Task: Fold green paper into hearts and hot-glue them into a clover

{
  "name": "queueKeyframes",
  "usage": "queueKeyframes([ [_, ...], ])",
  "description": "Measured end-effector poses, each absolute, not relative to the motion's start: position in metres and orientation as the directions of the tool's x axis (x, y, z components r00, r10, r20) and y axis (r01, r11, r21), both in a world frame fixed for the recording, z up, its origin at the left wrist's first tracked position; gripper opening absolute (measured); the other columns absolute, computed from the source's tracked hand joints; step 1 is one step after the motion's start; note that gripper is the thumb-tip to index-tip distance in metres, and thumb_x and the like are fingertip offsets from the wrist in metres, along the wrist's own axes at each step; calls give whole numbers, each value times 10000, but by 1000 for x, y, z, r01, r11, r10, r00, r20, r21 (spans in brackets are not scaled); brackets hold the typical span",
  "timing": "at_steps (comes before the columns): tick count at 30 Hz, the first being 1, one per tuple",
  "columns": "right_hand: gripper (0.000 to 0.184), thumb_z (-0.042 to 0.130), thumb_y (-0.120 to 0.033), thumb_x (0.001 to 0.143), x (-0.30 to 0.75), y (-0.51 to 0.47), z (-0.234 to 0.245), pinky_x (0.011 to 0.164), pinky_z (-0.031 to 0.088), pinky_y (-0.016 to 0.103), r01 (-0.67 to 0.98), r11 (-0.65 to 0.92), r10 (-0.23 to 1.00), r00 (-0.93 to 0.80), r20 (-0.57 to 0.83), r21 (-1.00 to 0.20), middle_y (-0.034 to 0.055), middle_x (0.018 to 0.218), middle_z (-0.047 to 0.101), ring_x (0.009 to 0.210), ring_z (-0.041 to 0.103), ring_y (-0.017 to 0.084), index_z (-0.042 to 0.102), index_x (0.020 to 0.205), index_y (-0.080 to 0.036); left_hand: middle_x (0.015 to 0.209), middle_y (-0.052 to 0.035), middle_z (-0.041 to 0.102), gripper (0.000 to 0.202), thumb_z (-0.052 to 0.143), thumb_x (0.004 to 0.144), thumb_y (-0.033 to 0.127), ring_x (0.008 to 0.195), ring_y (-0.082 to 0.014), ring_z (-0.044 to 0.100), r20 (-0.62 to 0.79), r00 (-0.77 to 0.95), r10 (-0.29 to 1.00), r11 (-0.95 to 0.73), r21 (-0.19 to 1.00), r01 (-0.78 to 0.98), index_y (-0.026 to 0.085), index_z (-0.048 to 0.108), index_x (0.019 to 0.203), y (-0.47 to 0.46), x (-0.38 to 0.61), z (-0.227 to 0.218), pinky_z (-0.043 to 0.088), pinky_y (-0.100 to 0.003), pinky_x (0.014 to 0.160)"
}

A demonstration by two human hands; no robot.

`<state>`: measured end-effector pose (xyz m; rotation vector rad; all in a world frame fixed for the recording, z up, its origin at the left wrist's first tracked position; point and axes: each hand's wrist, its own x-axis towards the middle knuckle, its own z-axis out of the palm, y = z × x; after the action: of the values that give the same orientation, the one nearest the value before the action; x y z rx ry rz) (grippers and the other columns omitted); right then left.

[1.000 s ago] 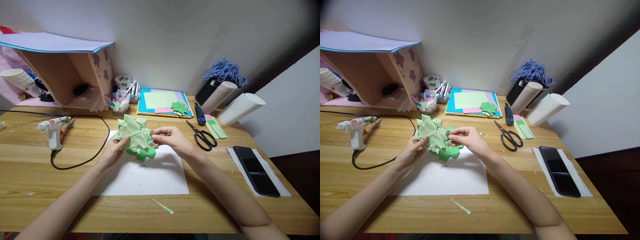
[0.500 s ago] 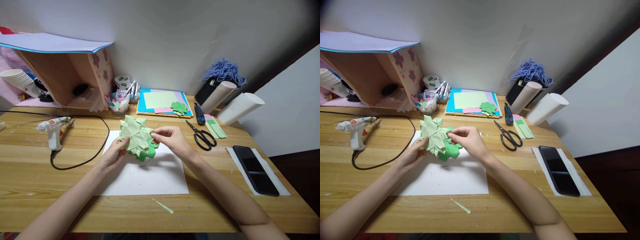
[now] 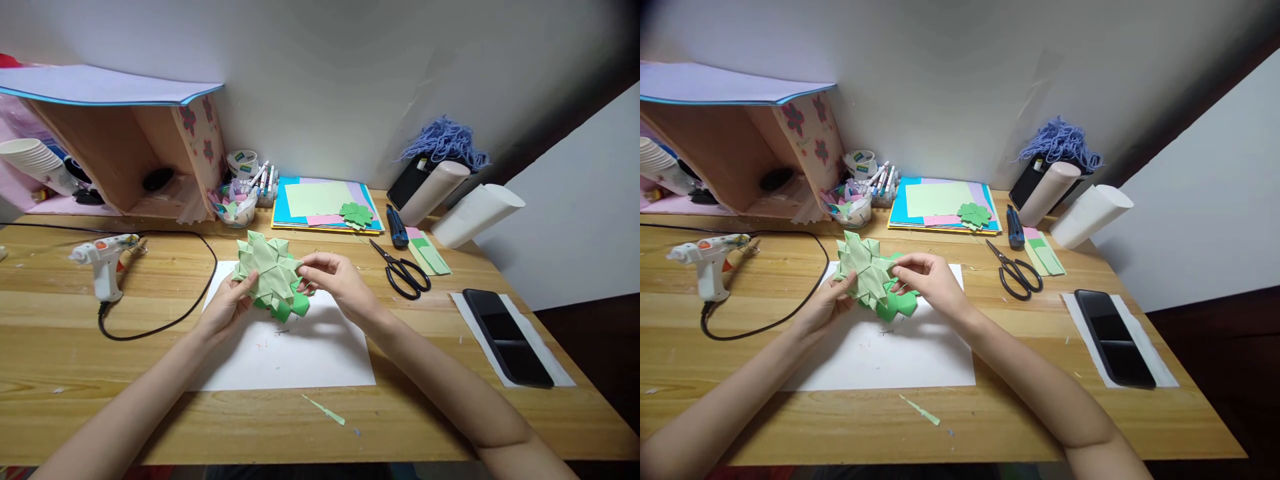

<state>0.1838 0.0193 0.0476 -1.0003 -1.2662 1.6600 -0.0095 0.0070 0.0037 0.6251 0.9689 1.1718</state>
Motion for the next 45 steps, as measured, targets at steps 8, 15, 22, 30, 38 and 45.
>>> queueKeyframes([
  [8,223,696,-352,658,187,22,48,599,479,247,-23,-154,928,-346,-137,-988,15,669,647,584,594,100,679,731,-142,887,-33,672,287,730,654,266,785,-118,620,-260,-2,966,234,871,-432,142,617,887,6,-8,3,495,-172,636],
  [15,237,717,-359,615,188,27,44,625,490,270,14,-171,948,-270,-169,-985,33,699,668,612,614,121,691,704,-141,892,-45,674,342,764,607,267,739,-104,611,-261,-69,963,210,884,-417,131,629,890,6,-7,2,484,-154,607],
  [22,246,726,-366,604,189,27,43,647,504,278,16,-193,949,-249,-191,-981,42,705,676,615,622,125,699,704,-143,848,-32,671,354,781,580,277,709,-101,600,-239,-89,967,181,890,-419,138,635,871,6,-5,1,476,-162,592],
  [30,232,720,-355,628,187,26,40,630,513,255,-39,-216,951,-234,-201,-976,29,685,669,609,628,116,688,714,-143,853,-36,679,324,773,589,281,767,-118,616,-224,-99,969,163,892,-423,142,632,846,4,-4,3,484,-178,666],
  [38,231,697,-345,663,189,28,43,645,514,254,-32,-230,909,-365,-203,-973,47,774,693,643,635,112,693,765,-138,857,-35,668,351,778,585,269,711,-102,599,-239,-124,963,166,889,-427,129,624,869,5,-5,2,477,-166,595],
  [45,233,661,-360,704,188,27,40,629,504,254,17,-123,930,-346,-122,-992,51,765,689,632,620,112,672,763,-135,869,-26,662,344,763,604,280,695,-92,589,-242,-144,960,166,899,-405,146,625,889,5,-5,3,465,-153,576],
])
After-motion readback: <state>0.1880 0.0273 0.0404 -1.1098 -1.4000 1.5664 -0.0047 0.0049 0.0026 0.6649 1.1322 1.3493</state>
